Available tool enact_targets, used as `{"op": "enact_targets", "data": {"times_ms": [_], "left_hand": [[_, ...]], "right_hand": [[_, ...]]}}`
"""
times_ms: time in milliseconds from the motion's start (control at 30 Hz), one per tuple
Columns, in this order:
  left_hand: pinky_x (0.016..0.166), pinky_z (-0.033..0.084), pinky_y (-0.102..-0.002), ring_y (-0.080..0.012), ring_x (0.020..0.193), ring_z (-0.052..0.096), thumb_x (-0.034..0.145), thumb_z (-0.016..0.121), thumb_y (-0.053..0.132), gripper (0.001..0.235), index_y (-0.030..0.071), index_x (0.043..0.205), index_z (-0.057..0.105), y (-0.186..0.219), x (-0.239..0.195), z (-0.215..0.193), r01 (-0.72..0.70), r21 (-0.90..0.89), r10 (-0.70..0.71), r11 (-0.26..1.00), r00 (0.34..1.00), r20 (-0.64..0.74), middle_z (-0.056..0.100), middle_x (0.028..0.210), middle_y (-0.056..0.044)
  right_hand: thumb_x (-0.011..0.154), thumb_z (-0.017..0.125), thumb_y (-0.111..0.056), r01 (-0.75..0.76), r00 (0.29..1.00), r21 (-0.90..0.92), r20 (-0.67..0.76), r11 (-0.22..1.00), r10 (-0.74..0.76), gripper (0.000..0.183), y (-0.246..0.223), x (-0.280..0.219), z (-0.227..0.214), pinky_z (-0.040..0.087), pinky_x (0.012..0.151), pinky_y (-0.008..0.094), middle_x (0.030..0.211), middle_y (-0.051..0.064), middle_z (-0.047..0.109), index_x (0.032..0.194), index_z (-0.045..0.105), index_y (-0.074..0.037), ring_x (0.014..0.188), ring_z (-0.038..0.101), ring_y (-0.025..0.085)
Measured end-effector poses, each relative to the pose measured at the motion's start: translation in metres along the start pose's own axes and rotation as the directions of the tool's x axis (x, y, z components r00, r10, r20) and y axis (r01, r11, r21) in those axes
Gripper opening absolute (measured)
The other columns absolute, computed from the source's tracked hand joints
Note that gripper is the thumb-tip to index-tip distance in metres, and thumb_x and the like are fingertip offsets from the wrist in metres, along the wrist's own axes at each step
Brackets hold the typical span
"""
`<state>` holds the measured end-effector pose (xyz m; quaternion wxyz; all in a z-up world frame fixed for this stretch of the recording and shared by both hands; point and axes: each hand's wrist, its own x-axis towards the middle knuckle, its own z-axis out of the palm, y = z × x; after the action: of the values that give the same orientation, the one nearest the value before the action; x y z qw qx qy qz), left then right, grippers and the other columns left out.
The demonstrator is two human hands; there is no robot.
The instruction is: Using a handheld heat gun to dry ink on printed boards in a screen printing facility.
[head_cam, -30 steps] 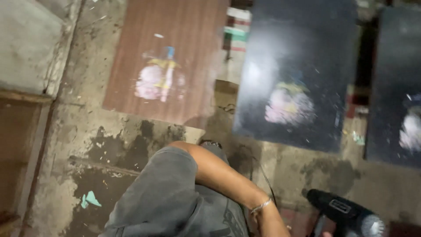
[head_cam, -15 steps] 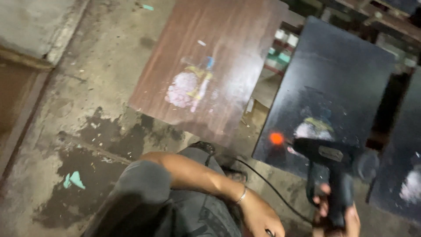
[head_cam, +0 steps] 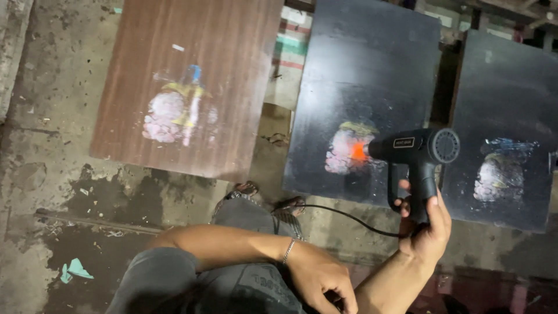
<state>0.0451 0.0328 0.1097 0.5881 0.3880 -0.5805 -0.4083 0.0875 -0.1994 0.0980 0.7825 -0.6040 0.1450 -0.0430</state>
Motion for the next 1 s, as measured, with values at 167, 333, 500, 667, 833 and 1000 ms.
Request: {"op": "enact_targets", "data": {"times_ms": [167, 333, 500, 667, 833, 1000], "left_hand": [[0.071, 0.044, -0.027, -0.0092, 0.074, 0.059, 0.104, 0.053, 0.034, 0.025, 0.012, 0.102, 0.066, -0.019, 0.033, 0.005, 0.005, -0.050, -0.009, 0.999, 0.996, -0.094, 0.068, 0.084, 0.002], [0.073, 0.043, -0.027, -0.0109, 0.073, 0.055, 0.106, 0.051, 0.035, 0.025, 0.013, 0.101, 0.064, -0.015, 0.065, 0.004, 0.072, -0.059, -0.079, 0.996, 0.988, -0.131, 0.062, 0.084, 0.002], [0.065, 0.039, -0.026, -0.0102, 0.064, 0.049, 0.109, 0.051, 0.036, 0.028, 0.014, 0.108, 0.069, -0.011, 0.097, -0.003, 0.081, -0.122, -0.101, 0.989, 0.981, -0.169, 0.068, 0.089, 0.003], [0.059, 0.029, -0.024, -0.0056, 0.057, 0.036, 0.107, 0.055, 0.039, 0.028, 0.014, 0.105, 0.067, -0.009, 0.121, -0.012, -0.021, -0.179, -0.022, 0.984, 0.972, -0.235, 0.047, 0.069, 0.007], [0.064, 0.034, -0.024, -0.0044, 0.057, 0.037, 0.107, 0.054, 0.038, 0.029, 0.012, 0.108, 0.067, -0.019, 0.140, -0.023, -0.022, -0.210, -0.022, 0.977, 0.978, -0.206, 0.044, 0.069, 0.009], [0.063, 0.032, -0.024, -0.0036, 0.056, 0.038, 0.107, 0.056, 0.036, 0.027, 0.012, 0.111, 0.068, -0.028, 0.154, -0.038, -0.027, -0.262, -0.025, 0.965, 0.981, -0.192, 0.047, 0.072, 0.008]], "right_hand": [[0.098, 0.064, -0.036, 0.021, 0.998, -0.069, -0.052, 0.997, -0.024, 0.065, -0.017, 0.018, -0.037, 0.055, 0.069, 0.026, 0.106, 0.025, 0.069, 0.141, 0.054, 0.011, 0.055, 0.051, 0.014], [0.099, 0.061, -0.031, 0.045, 0.994, 0.020, -0.096, 0.999, -0.043, 0.059, -0.033, 0.032, -0.085, 0.055, 0.071, 0.028, 0.105, 0.029, 0.069, 0.139, 0.054, 0.012, 0.054, 0.052, 0.013], [0.103, 0.058, -0.029, 0.076, 0.991, 0.040, -0.111, 0.996, -0.071, 0.050, -0.051, 0.046, -0.133, 0.057, 0.072, 0.029, 0.107, 0.030, 0.068, 0.132, 0.055, 0.012, 0.056, 0.053, 0.013], [0.101, 0.060, -0.032, 0.102, 0.985, 0.069, -0.148, 0.992, -0.091, 0.048, -0.062, 0.073, -0.183, 0.057, 0.071, 0.030, 0.111, 0.031, 0.069, 0.124, 0.056, 0.009, 0.056, 0.056, 0.013], [0.101, 0.058, -0.029, 0.125, 0.969, 0.073, -0.221, 0.989, -0.106, 0.051, -0.081, 0.103, -0.204, 0.059, 0.066, 0.027, 0.103, 0.026, 0.072, 0.135, 0.056, 0.010, 0.052, 0.056, 0.013], [0.098, 0.059, -0.026, 0.120, 0.952, 0.081, -0.293, 0.989, -0.092, 0.050, -0.095, 0.132, -0.216, 0.058, 0.062, 0.026, 0.098, 0.024, 0.074, 0.133, 0.056, 0.010, 0.049, 0.055, 0.013]]}}
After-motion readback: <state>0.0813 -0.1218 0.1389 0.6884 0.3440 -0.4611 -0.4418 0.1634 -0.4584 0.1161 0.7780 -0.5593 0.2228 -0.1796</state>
